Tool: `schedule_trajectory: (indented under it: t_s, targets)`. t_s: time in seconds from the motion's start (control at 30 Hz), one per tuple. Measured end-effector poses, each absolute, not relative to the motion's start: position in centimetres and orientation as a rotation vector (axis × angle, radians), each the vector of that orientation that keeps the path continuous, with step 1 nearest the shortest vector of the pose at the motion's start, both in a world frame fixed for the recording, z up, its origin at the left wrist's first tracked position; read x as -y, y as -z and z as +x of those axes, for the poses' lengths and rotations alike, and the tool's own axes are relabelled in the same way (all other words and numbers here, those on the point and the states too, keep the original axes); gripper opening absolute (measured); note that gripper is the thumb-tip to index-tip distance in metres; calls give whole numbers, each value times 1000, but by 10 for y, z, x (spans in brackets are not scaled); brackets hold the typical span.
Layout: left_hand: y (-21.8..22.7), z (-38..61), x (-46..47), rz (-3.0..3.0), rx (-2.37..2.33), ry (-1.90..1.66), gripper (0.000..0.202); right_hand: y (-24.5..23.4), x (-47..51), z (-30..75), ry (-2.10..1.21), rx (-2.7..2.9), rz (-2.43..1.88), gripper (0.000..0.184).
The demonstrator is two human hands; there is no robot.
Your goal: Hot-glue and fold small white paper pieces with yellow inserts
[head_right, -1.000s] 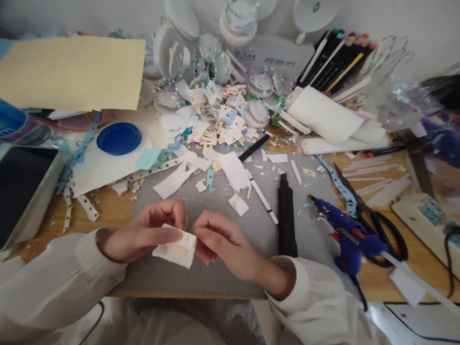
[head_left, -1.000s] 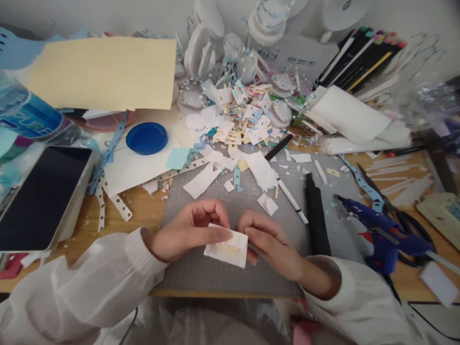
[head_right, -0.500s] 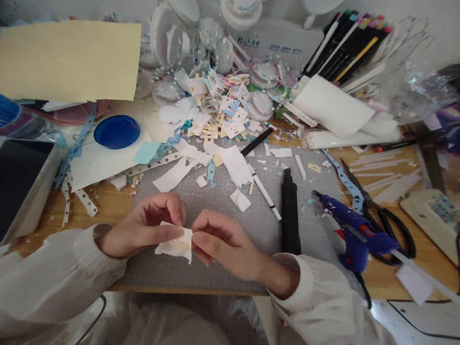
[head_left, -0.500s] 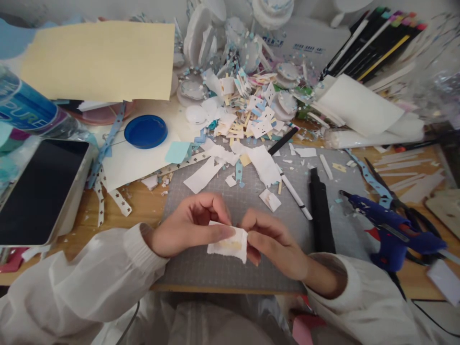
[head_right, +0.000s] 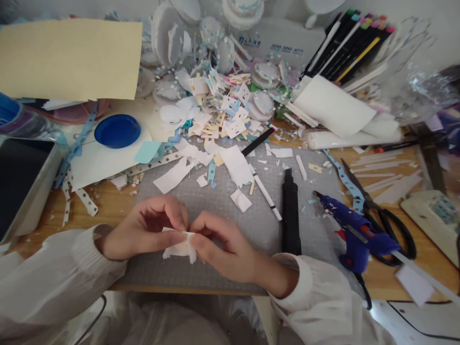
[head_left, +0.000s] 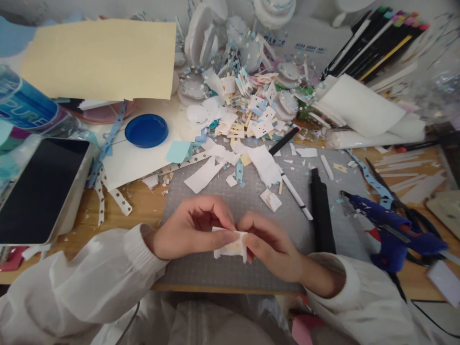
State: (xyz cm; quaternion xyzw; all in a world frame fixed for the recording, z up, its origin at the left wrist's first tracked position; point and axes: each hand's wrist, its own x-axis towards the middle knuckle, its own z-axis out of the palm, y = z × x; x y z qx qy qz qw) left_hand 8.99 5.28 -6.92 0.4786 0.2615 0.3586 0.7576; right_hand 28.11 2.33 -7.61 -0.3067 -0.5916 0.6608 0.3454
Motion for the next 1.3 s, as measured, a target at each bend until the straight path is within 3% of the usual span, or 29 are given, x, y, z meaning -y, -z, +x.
schedule_trajectory:
  t_s: [0.43, 1.0, 1.3]
  targets:
    - [69, 92, -54, 974, -575, -751, 14, 75, -24, 282, -1435, 1806, -900, 28]
    - [74, 94, -56, 821, -673, -810, 15, 80, -22, 281, -1629, 1478, -904, 37]
    - [74, 94, -57, 882, -726, -822, 15, 80, -21, 280, -1613, 1662, -983, 35]
